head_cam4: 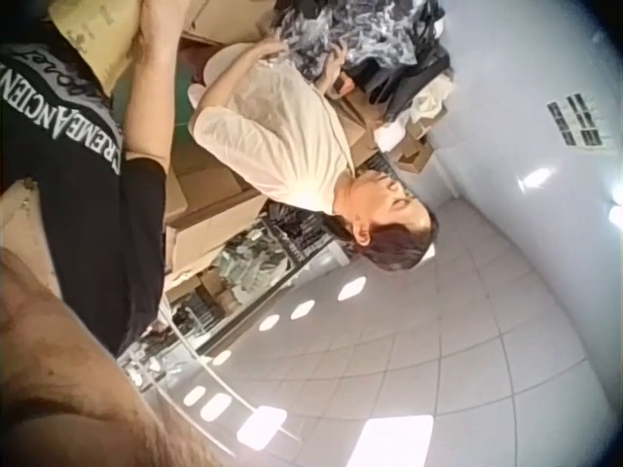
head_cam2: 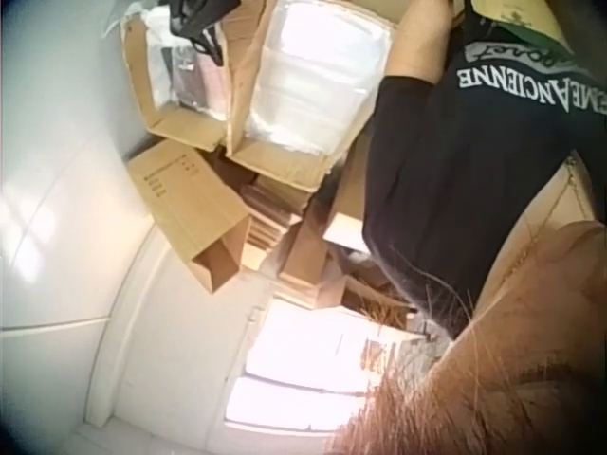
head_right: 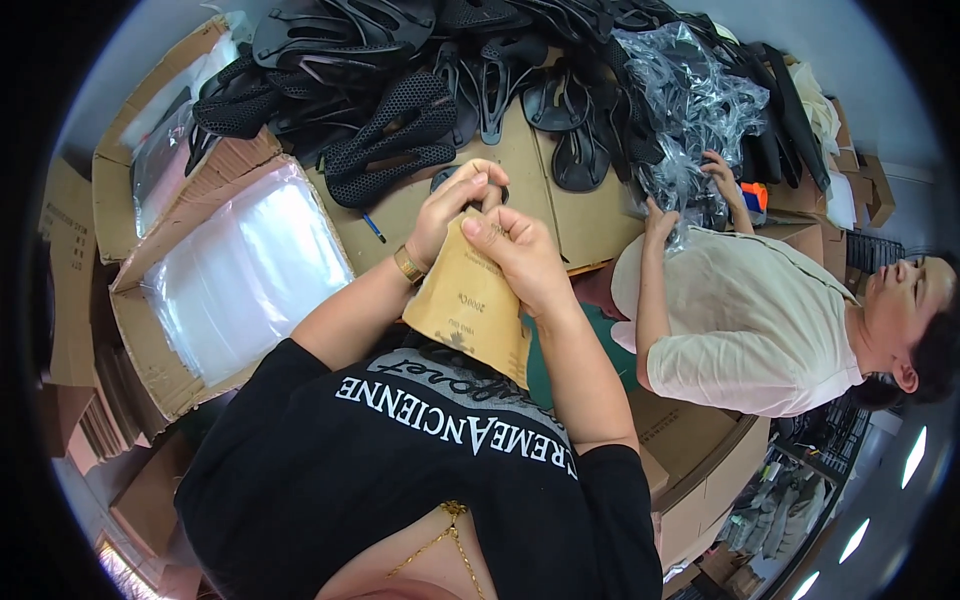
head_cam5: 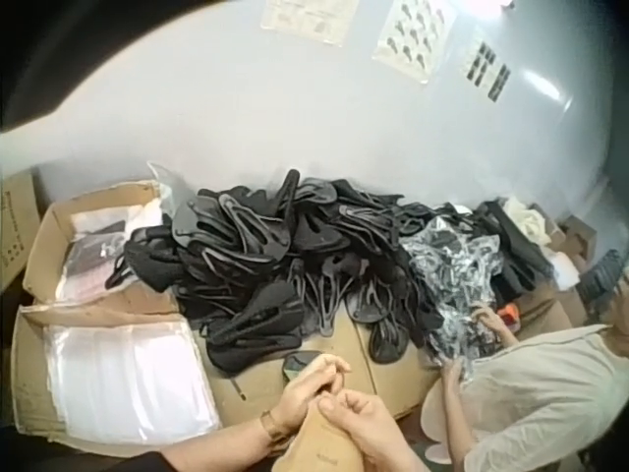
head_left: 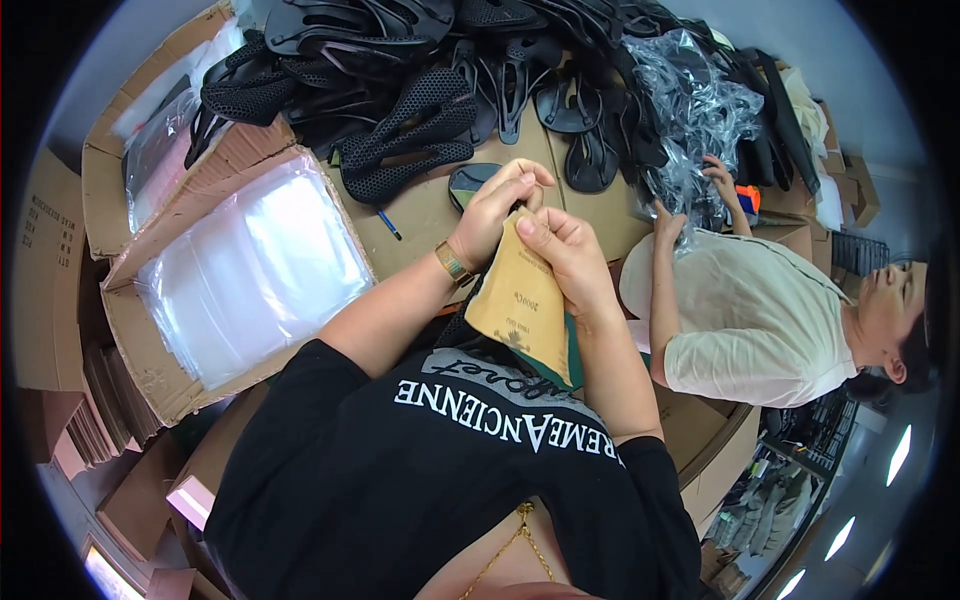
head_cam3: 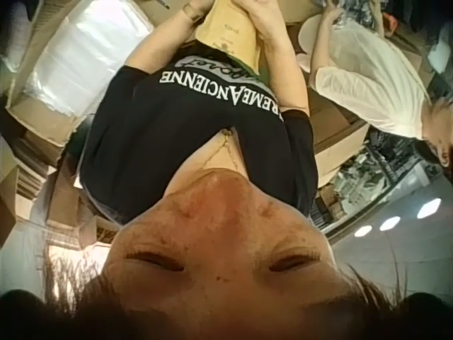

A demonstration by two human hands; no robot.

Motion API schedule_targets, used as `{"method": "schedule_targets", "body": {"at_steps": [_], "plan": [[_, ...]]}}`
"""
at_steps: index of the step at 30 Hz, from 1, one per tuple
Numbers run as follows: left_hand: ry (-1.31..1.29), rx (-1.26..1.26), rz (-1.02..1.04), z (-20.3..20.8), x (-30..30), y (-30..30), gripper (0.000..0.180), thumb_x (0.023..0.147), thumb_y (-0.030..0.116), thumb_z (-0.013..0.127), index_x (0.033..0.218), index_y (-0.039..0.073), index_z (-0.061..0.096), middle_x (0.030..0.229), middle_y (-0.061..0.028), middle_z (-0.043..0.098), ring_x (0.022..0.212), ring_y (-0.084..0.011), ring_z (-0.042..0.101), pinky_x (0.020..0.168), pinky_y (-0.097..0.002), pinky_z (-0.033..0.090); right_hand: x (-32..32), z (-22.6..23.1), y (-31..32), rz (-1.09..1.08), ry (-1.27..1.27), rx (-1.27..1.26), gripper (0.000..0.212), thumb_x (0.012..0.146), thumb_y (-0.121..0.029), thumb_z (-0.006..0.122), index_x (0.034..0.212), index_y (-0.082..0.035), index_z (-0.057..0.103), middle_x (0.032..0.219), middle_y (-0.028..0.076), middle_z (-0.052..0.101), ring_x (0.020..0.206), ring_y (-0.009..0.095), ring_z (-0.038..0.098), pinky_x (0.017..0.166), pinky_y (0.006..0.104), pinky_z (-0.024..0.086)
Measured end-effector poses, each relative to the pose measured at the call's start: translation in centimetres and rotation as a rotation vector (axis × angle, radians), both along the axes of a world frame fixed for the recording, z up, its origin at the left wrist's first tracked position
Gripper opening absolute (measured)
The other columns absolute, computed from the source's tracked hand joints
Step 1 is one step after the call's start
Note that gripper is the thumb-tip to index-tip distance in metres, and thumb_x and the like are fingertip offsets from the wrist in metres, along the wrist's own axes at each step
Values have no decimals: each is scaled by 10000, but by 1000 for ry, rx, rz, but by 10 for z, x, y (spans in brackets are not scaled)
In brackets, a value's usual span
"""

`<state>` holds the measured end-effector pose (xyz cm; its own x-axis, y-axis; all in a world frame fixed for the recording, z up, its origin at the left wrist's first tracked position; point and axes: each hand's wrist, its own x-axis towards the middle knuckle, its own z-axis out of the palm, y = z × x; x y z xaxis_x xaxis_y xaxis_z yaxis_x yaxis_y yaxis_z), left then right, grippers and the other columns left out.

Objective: Inspecting bicycle seats for quality, marking them with a pen, and preparing them for packaging.

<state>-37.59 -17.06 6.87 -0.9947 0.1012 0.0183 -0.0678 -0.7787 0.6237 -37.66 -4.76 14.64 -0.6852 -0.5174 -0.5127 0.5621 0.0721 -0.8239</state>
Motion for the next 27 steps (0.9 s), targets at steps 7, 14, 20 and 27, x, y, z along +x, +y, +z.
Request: {"method": "schedule_targets", "body": {"at_steps": [7,14,20,27], "plan": [[-77,68,-19,-3,1,0,241,915,182,373,1045,-3,455,625,-18,438,570,-80,394,569,-203,338,-1,0,-4,99,26,68,180,838,-192,666,768,-62,564,696,-1,605,573,50,557,526,186,440],[34,160,12,-23,-8,-7,229,909,163,338,1025,-13,427,554,-62,442,532,-140,413,565,-238,356,7,-3,15,220,-67,73,209,832,-199,670,718,-79,542,653,-9,593,575,50,559,539,198,448],[93,220,33,-23,-11,-10,210,908,149,329,985,-14,437,542,-81,458,524,-163,416,602,-268,367,-10,19,22,-2,-70,-144,191,831,-184,672,732,-78,548,679,-12,595,566,46,545,525,178,425],[75,158,25,-20,-8,-10,186,908,146,358,982,3,451,557,-71,458,514,-144,411,593,-250,366,6,9,2,201,23,33,196,824,-179,680,729,-61,555,680,9,608,561,56,554,501,186,430]]}}
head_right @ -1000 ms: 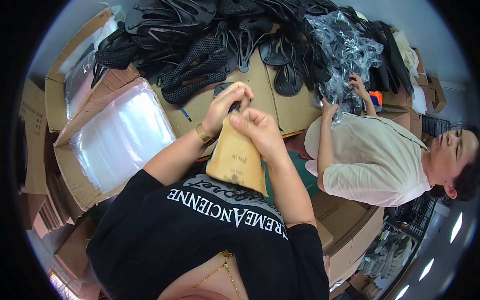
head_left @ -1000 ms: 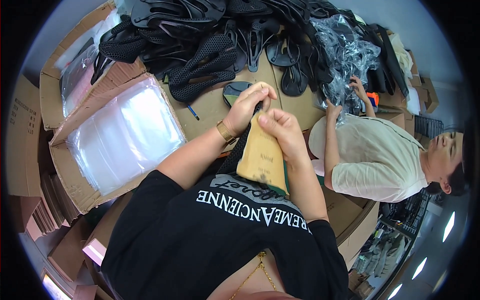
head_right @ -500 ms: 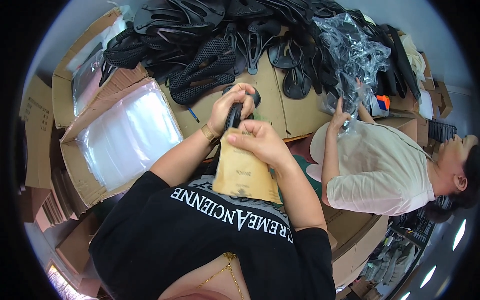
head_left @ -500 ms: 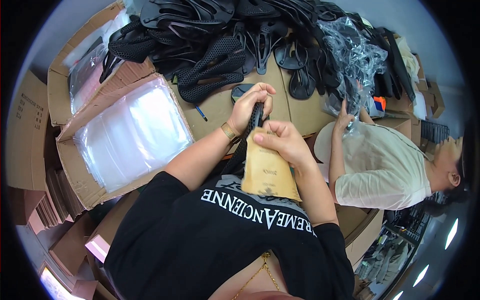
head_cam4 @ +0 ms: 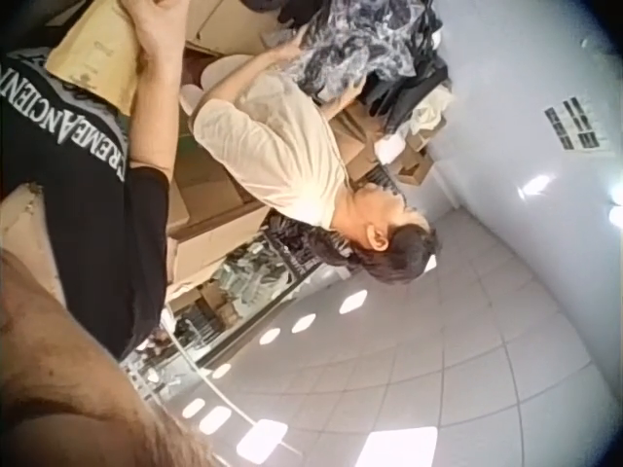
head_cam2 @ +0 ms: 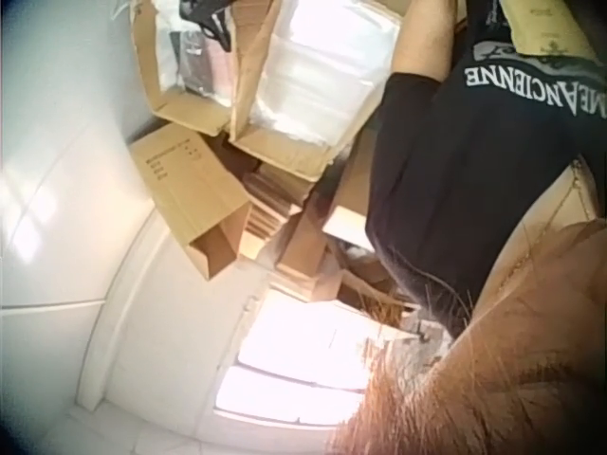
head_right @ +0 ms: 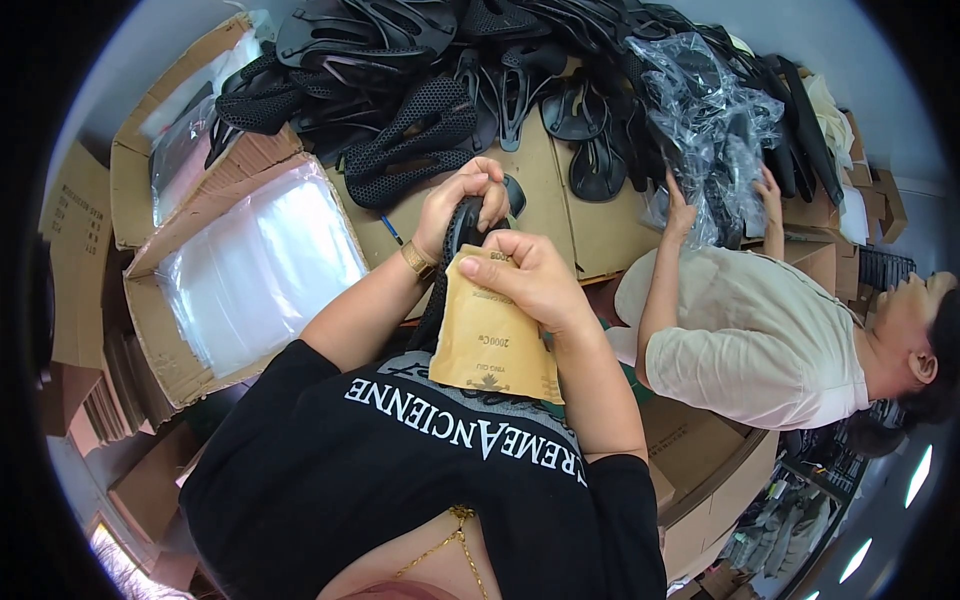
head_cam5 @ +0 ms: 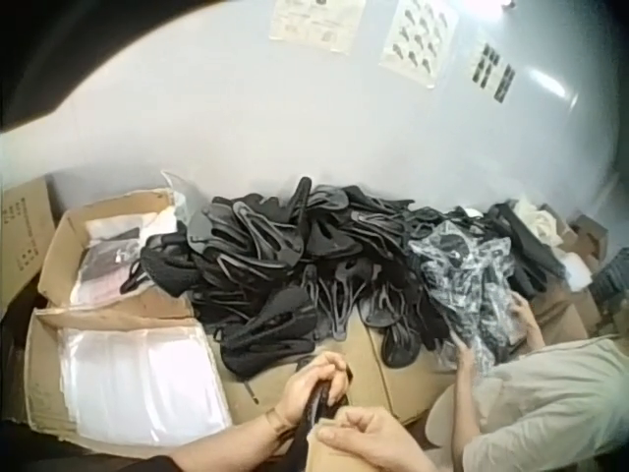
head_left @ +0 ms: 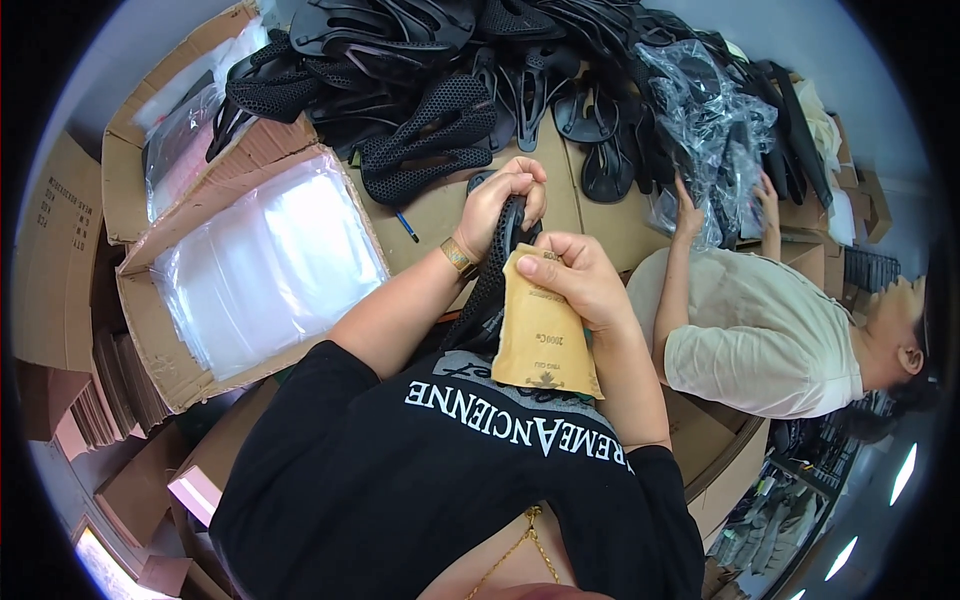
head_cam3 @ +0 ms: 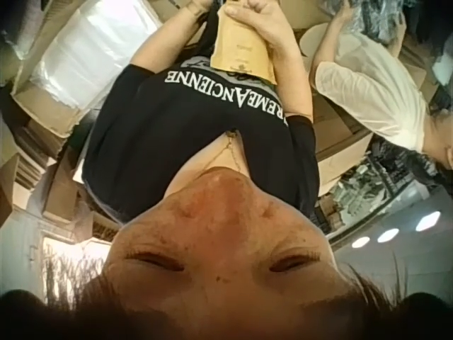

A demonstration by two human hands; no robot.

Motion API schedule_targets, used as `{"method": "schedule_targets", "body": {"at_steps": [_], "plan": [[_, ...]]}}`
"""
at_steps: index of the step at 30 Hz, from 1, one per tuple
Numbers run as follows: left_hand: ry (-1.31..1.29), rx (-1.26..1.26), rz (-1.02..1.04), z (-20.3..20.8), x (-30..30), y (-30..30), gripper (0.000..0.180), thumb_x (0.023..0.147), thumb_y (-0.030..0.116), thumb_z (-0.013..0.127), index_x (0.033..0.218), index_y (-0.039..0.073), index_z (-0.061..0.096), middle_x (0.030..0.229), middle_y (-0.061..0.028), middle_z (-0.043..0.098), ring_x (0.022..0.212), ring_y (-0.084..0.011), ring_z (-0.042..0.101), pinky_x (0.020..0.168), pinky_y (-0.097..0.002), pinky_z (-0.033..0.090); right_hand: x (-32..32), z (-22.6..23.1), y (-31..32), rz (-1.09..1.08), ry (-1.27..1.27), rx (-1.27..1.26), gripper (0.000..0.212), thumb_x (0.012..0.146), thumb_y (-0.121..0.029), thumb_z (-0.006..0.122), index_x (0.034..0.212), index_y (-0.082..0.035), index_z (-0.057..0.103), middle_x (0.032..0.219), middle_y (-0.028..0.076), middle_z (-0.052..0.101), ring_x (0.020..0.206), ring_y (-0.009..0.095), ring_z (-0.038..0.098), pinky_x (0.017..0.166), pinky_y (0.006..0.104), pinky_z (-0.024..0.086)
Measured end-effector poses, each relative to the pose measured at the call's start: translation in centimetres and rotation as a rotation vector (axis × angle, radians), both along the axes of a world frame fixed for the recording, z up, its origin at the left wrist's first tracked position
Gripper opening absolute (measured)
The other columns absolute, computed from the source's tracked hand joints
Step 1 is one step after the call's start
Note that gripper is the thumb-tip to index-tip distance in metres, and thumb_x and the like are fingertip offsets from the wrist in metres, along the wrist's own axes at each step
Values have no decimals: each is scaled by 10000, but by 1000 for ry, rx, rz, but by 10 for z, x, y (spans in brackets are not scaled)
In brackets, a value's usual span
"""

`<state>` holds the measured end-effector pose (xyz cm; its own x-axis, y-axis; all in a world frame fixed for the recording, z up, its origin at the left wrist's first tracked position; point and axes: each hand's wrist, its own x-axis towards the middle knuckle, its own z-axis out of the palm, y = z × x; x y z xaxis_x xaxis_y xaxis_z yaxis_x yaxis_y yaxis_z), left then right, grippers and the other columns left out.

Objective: Inspecting bicycle seats for quality, marking them with a pen, and preparing them for packaging.

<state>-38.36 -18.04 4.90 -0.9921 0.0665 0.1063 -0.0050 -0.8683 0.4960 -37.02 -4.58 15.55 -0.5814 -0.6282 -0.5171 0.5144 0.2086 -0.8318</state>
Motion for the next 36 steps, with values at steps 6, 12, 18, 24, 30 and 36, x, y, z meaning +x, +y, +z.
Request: {"method": "schedule_targets", "body": {"at_steps": [6,12,18,24,30,36], "plan": [[-139,-175,93,2,6,8,155,897,134,397,969,23,477,586,-39,446,516,-112,401,564,-223,362,-11,-10,-9,-60,134,139,191,812,-193,694,762,-54,572,677,1,604,565,58,559,514,189,436],[-112,-197,225,0,18,-33,184,895,167,407,949,6,477,552,-39,449,525,-127,422,560,-230,355,-38,-24,10,-489,84,-52,233,913,-300,540,830,-82,546,635,-16,490,515,71,443,453,217,341],[-331,-27,722,-22,69,-115,271,905,266,419,816,39,537,513,-40,444,549,-147,452,567,-246,374,-61,-115,48,-701,-20,-55,186,916,-247,496,943,-74,560,754,19,548,654,112,508,570,239,398],[-618,-305,758,-31,130,-131,433,919,379,379,652,59,495,552,-38,440,579,-151,432,592,-267,353,-34,-153,-11,-434,42,250,224,885,-131,536,1063,1,569,944,68,598,914,165,575,834,286,453],[-706,-531,743,-4,129,-130,447,947,343,406,627,58,535,555,24,426,493,-66,376,489,-227,313,-41,-194,11,25,1095,771,467,676,-214,723,1105,-118,565,1040,123,594,1023,329,520,896,411,417],[-582,-665,675,30,106,-132,475,965,305,384,618,30,553,553,-7,504,494,-77,439,502,-226,362,-40,-149,14,-65,509,742,272,757,-213,700,941,-32,615,880,70,590,807,152,567,736,272,456]]}}
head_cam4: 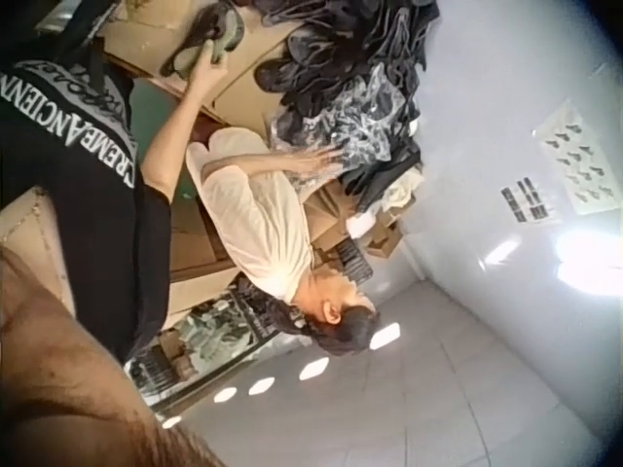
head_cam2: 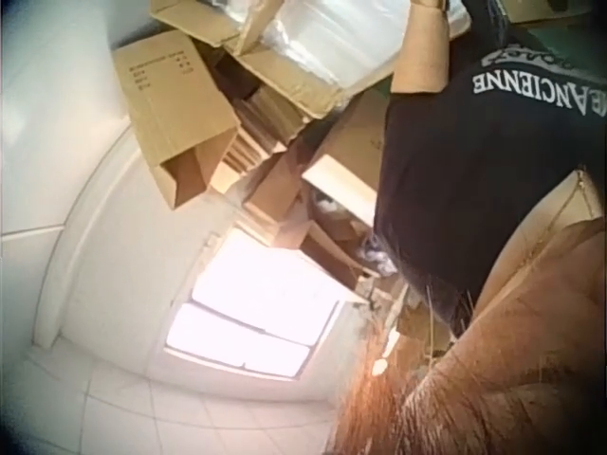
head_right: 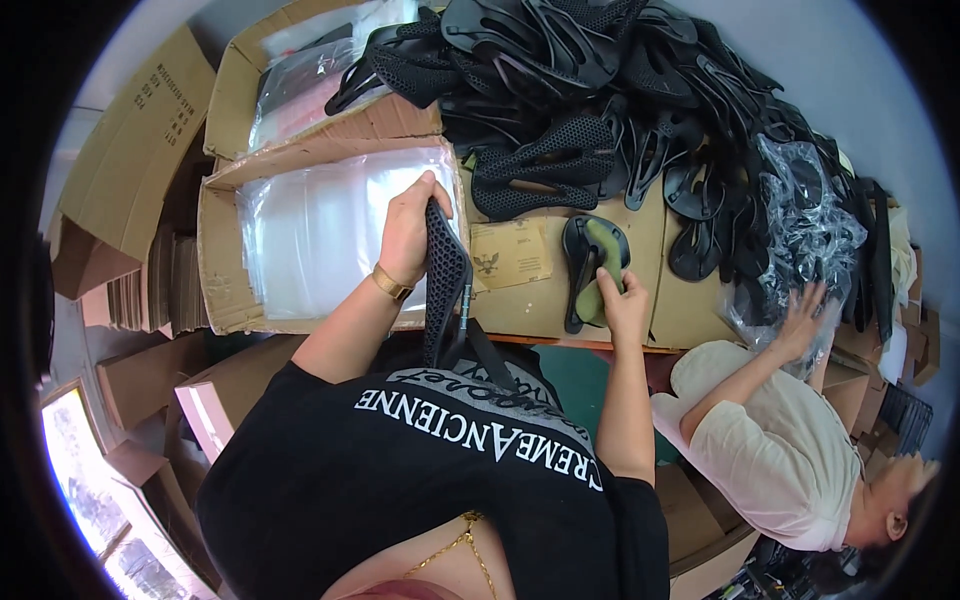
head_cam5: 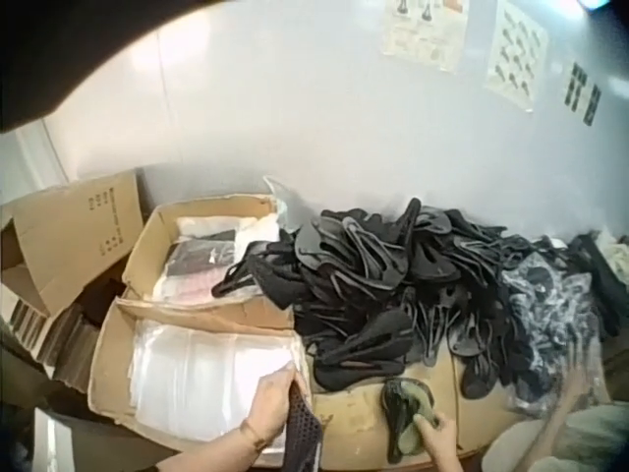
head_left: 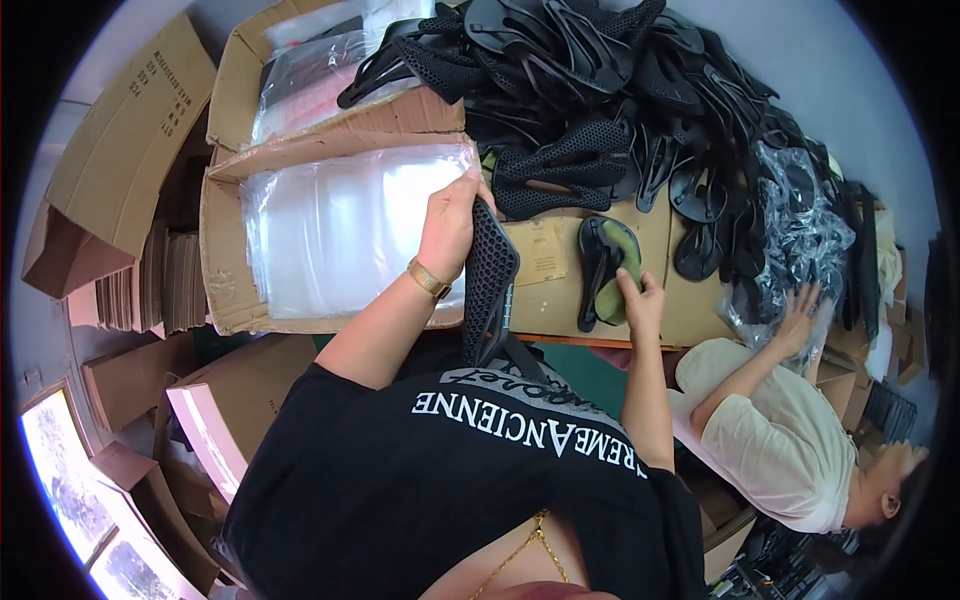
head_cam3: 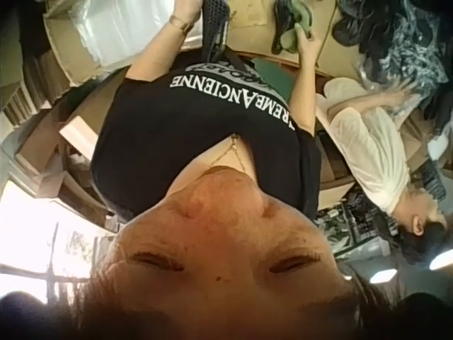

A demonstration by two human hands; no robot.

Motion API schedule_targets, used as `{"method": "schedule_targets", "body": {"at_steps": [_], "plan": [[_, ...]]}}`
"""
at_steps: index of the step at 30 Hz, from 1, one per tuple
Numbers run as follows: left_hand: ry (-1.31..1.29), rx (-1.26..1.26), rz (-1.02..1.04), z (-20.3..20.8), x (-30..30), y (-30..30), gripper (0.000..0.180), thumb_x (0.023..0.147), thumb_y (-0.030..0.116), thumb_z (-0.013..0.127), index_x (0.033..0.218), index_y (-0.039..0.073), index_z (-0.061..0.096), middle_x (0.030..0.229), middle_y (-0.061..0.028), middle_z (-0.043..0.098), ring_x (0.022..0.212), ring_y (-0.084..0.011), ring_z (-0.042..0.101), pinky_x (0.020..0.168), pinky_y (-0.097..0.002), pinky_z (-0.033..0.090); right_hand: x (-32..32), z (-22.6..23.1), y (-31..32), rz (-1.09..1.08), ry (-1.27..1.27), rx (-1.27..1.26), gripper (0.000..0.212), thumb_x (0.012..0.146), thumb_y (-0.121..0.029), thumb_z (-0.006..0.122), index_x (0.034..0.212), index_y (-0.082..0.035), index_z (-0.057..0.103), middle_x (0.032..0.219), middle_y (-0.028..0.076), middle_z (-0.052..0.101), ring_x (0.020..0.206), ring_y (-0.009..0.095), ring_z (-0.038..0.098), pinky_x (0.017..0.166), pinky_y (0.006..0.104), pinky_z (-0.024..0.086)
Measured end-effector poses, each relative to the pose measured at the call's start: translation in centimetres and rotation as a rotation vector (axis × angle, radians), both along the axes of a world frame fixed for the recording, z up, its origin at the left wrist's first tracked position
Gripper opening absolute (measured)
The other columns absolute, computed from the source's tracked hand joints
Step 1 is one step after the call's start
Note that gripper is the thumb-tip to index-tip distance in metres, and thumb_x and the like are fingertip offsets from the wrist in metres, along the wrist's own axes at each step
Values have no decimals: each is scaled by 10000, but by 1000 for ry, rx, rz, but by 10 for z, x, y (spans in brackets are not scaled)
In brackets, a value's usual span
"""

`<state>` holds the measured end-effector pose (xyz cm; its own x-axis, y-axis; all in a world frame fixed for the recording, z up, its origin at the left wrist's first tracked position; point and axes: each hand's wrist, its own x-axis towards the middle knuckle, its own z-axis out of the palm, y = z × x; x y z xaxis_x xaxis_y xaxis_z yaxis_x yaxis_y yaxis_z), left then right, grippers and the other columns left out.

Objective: Inspecting bicycle seats for quality, marking them with a pen, and preparing them for packaging.

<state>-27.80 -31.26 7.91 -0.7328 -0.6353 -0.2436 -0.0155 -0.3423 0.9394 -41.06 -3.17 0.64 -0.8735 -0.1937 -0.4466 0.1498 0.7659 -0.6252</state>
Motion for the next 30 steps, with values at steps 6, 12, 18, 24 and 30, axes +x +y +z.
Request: {"method": "schedule_targets", "body": {"at_steps": [6,12,18,24,30], "plan": [[63,-18,-149,-6,-15,3,441,971,298,407,658,33,571,585,1,515,522,-71,453,513,-216,367,53,120,-88,297,-4,-803,177,799,-164,674,804,0,606,752,37,567,679,109,546,585,264,428],[166,-342,-110,-27,-24,25,249,959,204,462,885,23,617,802,-1,617,744,-86,560,684,-260,468,51,127,-149,713,547,-400,168,765,-146,673,816,1,610,693,129,573,571,236,562,546,305,437],[133,215,-58,-18,-26,37,340,981,228,365,1188,5,519,1181,-77,534,1079,-146,494,901,-285,416,22,129,-186,591,581,-373,256,783,-250,646,729,-19,549,678,182,561,603,347,568,534,373,451],[394,172,-169,-2,-28,20,274,969,262,314,873,53,464,630,-65,473,520,-114,404,526,-211,335,9,112,-128,43,-20,-701,195,794,-83,623,970,-6,587,848,41,622,718,108,587,636,255,487],[376,200,-168,-6,-25,24,272,970,257,311,852,55,450,612,-60,456,527,-107,407,530,-216,338,23,142,-120,123,-71,-855,288,822,-91,637,1076,-6,530,963,53,590,838,106,569,722,244,480]]}}
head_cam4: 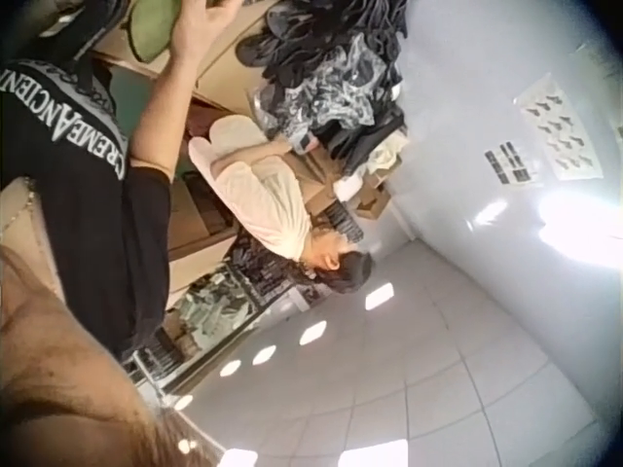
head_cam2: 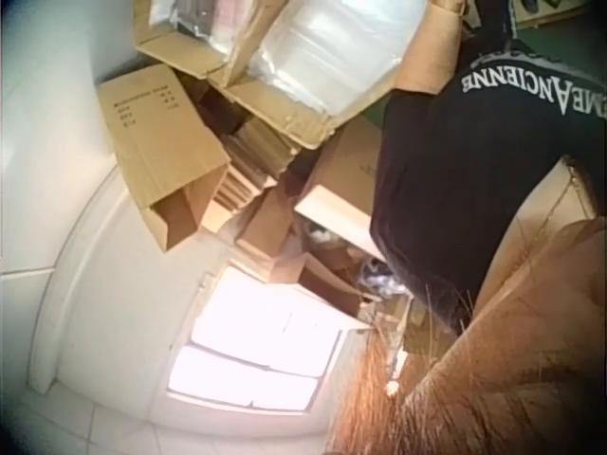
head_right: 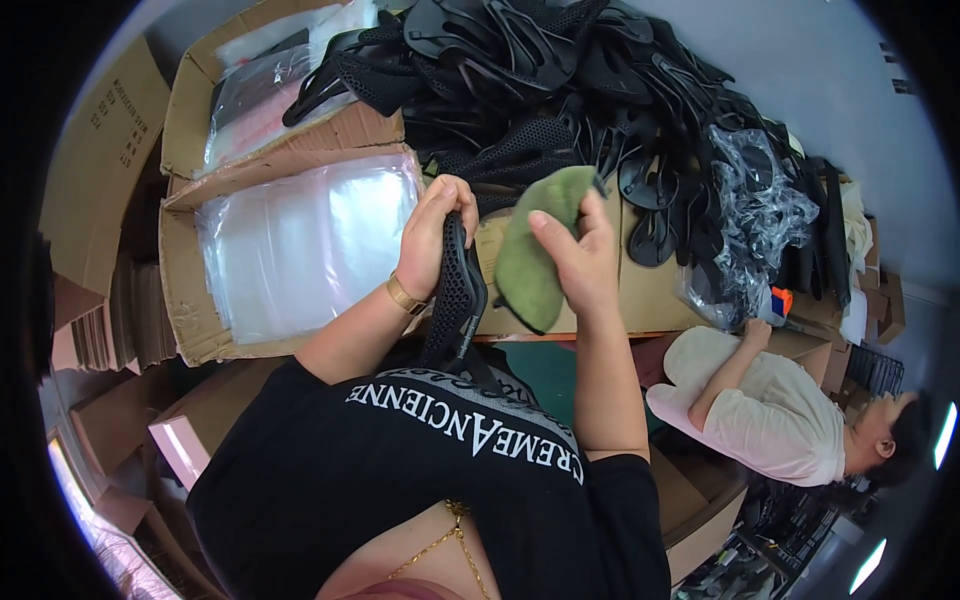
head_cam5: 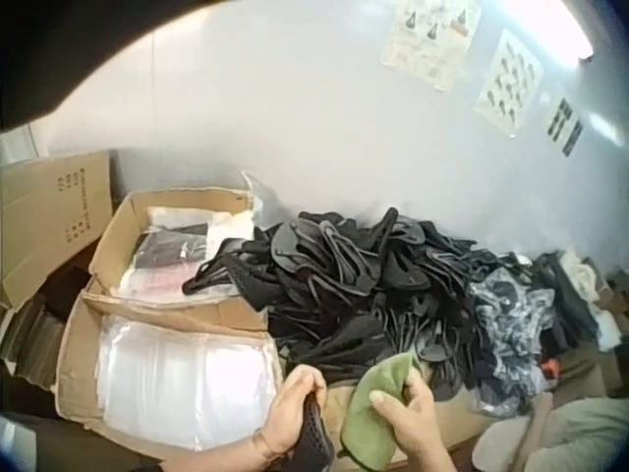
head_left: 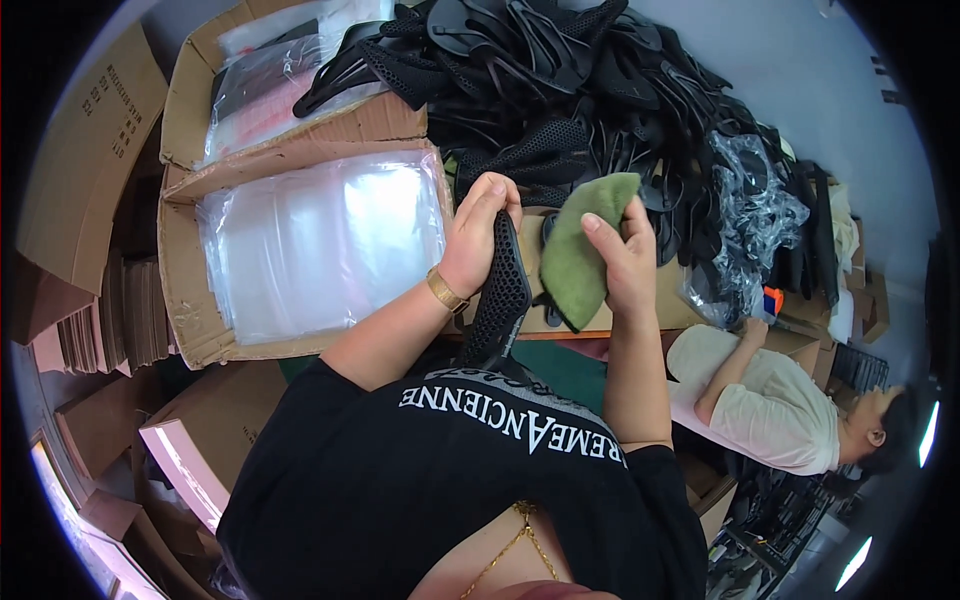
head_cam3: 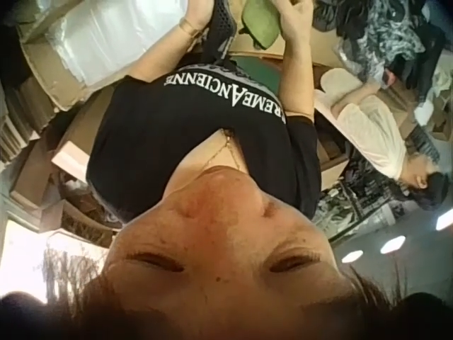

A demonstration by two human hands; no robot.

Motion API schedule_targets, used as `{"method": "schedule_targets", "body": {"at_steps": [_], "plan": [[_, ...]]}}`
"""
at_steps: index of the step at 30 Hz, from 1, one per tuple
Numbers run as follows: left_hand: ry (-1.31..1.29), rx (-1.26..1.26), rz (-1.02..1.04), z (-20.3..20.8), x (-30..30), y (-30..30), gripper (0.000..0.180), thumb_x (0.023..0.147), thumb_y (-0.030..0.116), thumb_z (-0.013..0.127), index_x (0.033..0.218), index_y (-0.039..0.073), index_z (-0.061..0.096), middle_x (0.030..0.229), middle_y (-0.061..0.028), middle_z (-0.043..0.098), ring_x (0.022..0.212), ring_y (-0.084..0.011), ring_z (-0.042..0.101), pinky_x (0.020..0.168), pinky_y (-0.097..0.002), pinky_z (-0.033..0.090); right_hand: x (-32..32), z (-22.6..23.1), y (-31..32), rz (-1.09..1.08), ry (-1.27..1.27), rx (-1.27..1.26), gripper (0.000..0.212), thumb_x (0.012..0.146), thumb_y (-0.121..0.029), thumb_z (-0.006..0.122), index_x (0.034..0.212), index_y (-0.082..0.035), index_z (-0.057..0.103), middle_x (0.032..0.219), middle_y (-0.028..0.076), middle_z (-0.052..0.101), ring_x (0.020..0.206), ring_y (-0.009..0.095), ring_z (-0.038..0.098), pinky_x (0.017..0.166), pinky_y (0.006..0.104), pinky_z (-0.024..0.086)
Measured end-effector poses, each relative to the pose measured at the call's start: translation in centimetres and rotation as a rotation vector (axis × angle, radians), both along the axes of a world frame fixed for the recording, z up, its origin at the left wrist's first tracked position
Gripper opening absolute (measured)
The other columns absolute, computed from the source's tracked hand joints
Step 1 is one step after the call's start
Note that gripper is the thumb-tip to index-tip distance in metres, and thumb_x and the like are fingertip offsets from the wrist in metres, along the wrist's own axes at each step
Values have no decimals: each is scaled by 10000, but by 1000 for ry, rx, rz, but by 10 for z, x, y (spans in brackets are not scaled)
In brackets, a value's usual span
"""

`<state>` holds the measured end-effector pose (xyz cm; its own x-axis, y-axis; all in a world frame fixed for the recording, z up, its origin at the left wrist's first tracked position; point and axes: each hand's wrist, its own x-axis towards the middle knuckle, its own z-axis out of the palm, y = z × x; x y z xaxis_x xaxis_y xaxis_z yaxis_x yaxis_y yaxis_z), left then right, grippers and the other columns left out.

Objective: Inspecting bicycle seats for quality, marking them with a pen, and preparing them for packaging.

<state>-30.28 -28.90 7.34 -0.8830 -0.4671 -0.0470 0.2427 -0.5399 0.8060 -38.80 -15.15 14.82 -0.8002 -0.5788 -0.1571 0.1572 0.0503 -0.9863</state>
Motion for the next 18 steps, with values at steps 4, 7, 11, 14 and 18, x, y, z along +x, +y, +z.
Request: {"method": "schedule_targets", "body": {"at_steps": [4,7,11,14,18], "plan": [[24,-22,-24,-6,-1,2,232,974,252,359,910,63,478,748,-15,475,661,-78,449,618,-213,394,23,11,-22,167,46,-84,184,850,-123,627,974,3,579,932,28,590,825,98,547,744,229,449],[-74,-60,86,-3,5,9,215,968,236,371,946,59,493,818,-17,500,749,-94,498,682,-236,433,28,-6,-32,304,602,102,186,781,-143,671,784,7,560,770,73,526,694,170,520,631,269,415],[-108,-65,75,-42,10,2,213,956,212,384,949,45,516,865,-17,528,812,-95,528,731,-231,447,52,-5,-23,377,708,156,265,715,-146,681,678,0,463,639,95,403,566,221,430,516,319,344],[37,36,-11,-37,5,-13,225,955,231,372,853,64,481,690,-38,492,598,-82,439,562,-200,379,64,-13,4,514,563,130,235,682,-144,678,673,-13,483,624,108,432,539,260,453,507,328,367],[132,191,-9,-21,5,-24,213,953,229,348,855,70,450,598,-64,458,522,-122,424,526,-233,349,68,-50,50,248,130,174,159,733,-141,639,698,-34,526,669,23,524,600,116,499,555,266,404]]}}
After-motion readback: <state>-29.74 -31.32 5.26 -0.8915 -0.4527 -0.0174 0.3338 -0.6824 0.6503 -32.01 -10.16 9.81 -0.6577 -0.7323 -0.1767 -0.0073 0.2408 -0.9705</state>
